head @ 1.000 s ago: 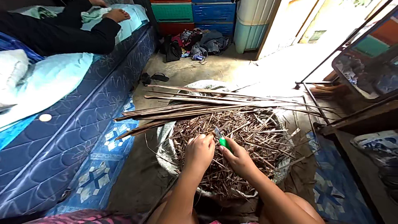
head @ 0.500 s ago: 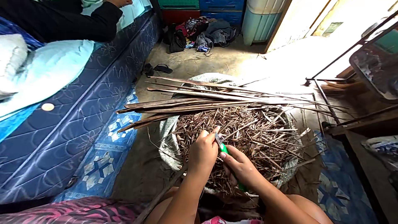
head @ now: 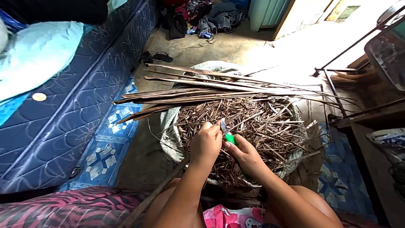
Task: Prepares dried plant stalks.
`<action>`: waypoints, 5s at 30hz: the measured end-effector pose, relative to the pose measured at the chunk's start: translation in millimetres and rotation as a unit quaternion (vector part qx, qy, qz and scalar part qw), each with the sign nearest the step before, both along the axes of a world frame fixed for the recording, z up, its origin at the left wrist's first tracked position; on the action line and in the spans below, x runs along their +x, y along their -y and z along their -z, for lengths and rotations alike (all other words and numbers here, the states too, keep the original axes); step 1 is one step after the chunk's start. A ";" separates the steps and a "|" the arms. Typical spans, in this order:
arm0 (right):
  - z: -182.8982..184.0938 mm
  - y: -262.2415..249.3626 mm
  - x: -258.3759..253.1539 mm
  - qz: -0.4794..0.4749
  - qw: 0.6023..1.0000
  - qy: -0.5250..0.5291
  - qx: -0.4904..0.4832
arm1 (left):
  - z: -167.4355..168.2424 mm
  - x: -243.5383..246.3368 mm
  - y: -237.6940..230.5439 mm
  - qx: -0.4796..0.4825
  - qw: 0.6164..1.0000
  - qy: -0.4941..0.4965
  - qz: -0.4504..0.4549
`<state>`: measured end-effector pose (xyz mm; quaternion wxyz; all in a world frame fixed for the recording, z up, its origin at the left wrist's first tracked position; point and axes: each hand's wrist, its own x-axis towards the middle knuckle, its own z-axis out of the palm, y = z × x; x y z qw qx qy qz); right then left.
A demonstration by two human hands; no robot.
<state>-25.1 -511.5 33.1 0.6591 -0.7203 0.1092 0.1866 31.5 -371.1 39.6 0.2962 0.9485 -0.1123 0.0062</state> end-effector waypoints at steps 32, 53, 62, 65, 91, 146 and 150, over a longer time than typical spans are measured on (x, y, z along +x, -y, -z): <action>10.8 6.2 7.4 0.063 0.993 0.036 -0.092 | 9.3 3.5 -2.8 -0.061 0.997 -0.021 0.045; 2.5 -1.5 4.4 0.002 0.991 -0.043 0.127 | 2.4 10.0 -19.1 -0.037 0.994 -0.082 0.064; 5.7 -8.6 1.9 0.027 0.991 -0.046 0.120 | 10.8 11.3 -21.7 -0.064 0.995 -0.050 0.053; 8.1 -6.8 4.4 0.045 0.993 -0.040 0.105 | 9.0 8.7 -17.1 -0.059 0.993 -0.077 0.059; 2.1 10.8 6.9 0.024 0.999 0.003 0.035 | 5.0 6.2 -21.0 -0.081 0.990 -0.107 0.046; 18.5 -1.7 8.4 0.016 0.997 -0.014 -0.074 | 14.5 10.0 -21.2 -0.056 0.993 -0.080 0.066; 18.9 -3.6 8.4 0.024 0.991 -0.002 -0.135 | 14.5 9.8 -19.6 -0.058 0.993 -0.076 0.064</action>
